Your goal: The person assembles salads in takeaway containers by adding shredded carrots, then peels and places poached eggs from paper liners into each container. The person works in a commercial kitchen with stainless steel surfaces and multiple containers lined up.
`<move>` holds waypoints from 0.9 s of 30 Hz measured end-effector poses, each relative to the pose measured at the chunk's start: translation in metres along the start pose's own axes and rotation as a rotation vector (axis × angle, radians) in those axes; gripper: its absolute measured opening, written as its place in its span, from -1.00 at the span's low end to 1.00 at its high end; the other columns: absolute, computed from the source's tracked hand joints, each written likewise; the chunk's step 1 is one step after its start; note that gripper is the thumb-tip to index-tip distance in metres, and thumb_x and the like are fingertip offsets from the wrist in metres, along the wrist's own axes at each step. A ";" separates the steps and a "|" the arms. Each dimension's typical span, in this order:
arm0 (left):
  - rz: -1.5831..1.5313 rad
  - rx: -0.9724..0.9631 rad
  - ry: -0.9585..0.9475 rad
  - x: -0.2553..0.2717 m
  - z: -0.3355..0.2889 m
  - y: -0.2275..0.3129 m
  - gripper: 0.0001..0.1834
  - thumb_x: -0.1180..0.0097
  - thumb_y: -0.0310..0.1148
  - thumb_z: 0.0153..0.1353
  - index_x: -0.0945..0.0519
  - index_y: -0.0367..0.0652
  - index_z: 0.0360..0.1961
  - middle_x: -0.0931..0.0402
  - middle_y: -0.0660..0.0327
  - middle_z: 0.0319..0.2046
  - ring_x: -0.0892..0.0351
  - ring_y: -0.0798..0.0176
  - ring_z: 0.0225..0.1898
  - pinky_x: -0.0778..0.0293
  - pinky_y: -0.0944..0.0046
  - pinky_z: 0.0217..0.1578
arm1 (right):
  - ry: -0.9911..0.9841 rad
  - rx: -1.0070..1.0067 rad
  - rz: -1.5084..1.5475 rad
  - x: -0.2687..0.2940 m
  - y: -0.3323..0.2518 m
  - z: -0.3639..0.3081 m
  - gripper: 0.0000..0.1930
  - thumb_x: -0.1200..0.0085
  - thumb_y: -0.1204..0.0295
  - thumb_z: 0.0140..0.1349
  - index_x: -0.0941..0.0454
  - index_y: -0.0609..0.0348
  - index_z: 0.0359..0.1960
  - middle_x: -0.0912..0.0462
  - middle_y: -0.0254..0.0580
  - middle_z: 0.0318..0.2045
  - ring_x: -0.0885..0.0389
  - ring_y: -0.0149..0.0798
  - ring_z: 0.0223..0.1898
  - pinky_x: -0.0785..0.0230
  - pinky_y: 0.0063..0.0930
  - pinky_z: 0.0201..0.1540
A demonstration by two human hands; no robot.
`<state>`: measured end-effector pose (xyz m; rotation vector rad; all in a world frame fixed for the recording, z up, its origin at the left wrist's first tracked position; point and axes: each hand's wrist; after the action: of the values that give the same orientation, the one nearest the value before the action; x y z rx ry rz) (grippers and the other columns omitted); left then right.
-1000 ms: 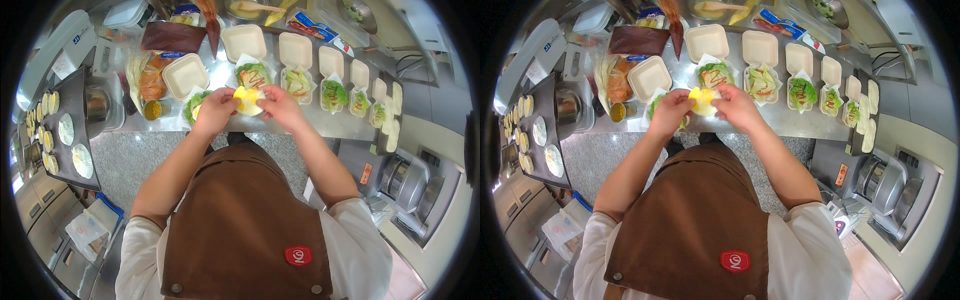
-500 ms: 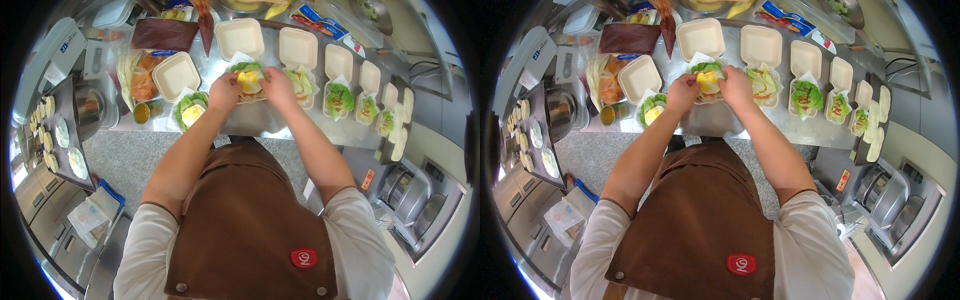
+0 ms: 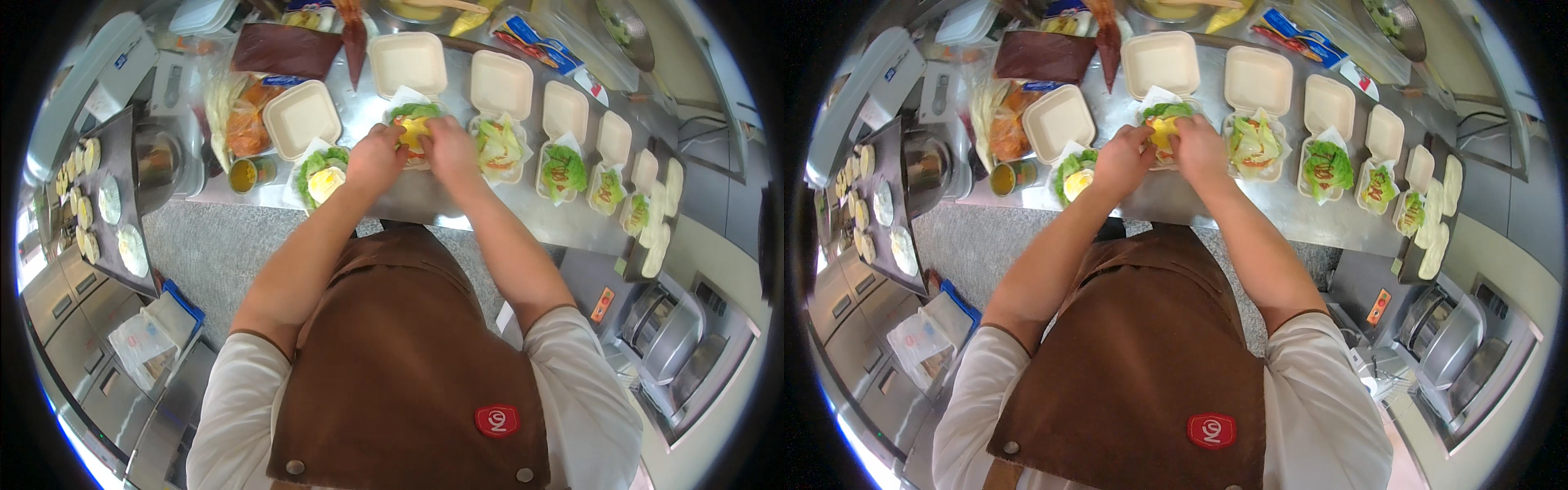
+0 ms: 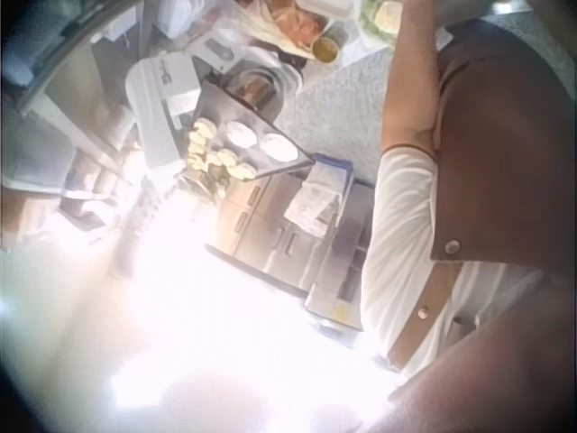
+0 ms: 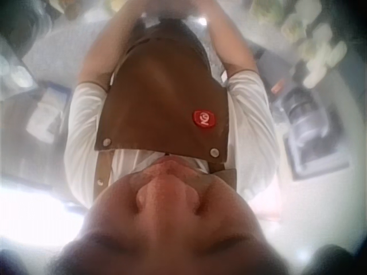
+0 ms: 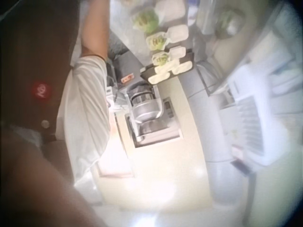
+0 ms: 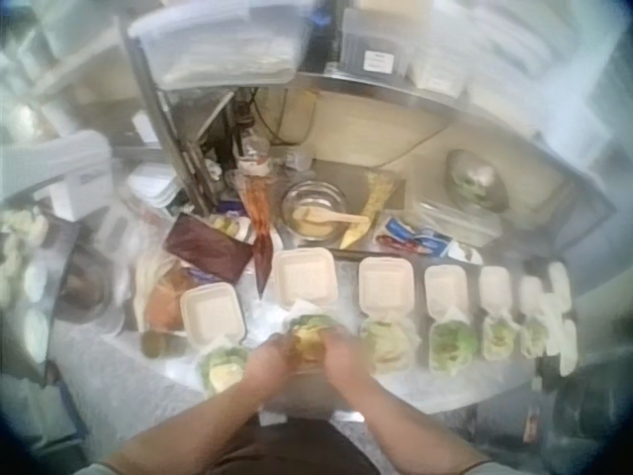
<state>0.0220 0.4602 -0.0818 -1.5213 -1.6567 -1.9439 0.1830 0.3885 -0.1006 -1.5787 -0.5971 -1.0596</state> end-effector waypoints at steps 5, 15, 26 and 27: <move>-0.260 -0.006 0.020 0.065 -0.064 -0.016 -0.72 -0.25 -0.34 0.23 -0.67 -0.15 -0.04 -0.63 0.01 -0.23 -0.67 -0.06 -0.24 -0.59 0.03 -0.18 | 0.056 0.049 0.139 0.011 -0.015 -0.021 -0.85 -0.27 0.36 0.22 -0.63 0.12 -0.25 -0.64 -0.01 -0.29 -0.65 0.09 -0.23 -0.50 -0.05 -0.18; -0.332 0.460 0.139 0.163 -0.260 -0.169 -0.66 -0.27 -0.33 0.28 -0.63 -0.19 0.05 -0.67 0.08 -0.24 -0.65 0.16 -0.33 -0.58 0.18 -0.23 | -0.223 0.060 0.575 -0.025 -0.177 -0.038 -0.78 -0.18 0.45 0.31 -0.63 0.20 -0.04 -0.70 -0.07 -0.21 -0.67 -0.11 -0.29 -0.53 -0.30 -0.18; -0.398 0.918 -0.112 0.174 -0.430 -0.239 -0.53 -0.19 -0.12 0.31 -0.64 -0.21 0.12 -0.71 -0.10 -0.08 -0.72 -0.11 -0.05 -0.58 0.03 -0.01 | -0.329 0.123 0.562 -0.124 -0.334 0.084 -0.65 -0.20 0.18 0.33 -0.68 0.22 -0.08 -0.75 0.05 -0.24 -0.73 0.00 -0.16 -0.53 -0.24 -0.03; -0.404 0.941 -0.113 0.180 -0.436 -0.238 -0.54 -0.19 -0.13 0.30 -0.65 -0.21 0.11 -0.71 -0.11 -0.09 -0.72 -0.12 -0.05 -0.58 0.03 -0.01 | -0.330 0.108 0.416 -0.136 -0.351 0.105 -0.63 -0.20 0.14 0.32 -0.69 0.22 -0.08 -0.75 0.07 -0.21 -0.73 0.04 -0.12 -0.53 -0.21 -0.01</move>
<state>-0.4719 0.2769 -0.0371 -0.9611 -2.5306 -0.8805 -0.1356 0.6076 -0.0446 -1.7000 -0.5036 -0.4534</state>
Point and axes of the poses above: each hand's wrist, its own z-axis towards the middle knuckle, its own x-axis out of the back of the hand, y = z × x
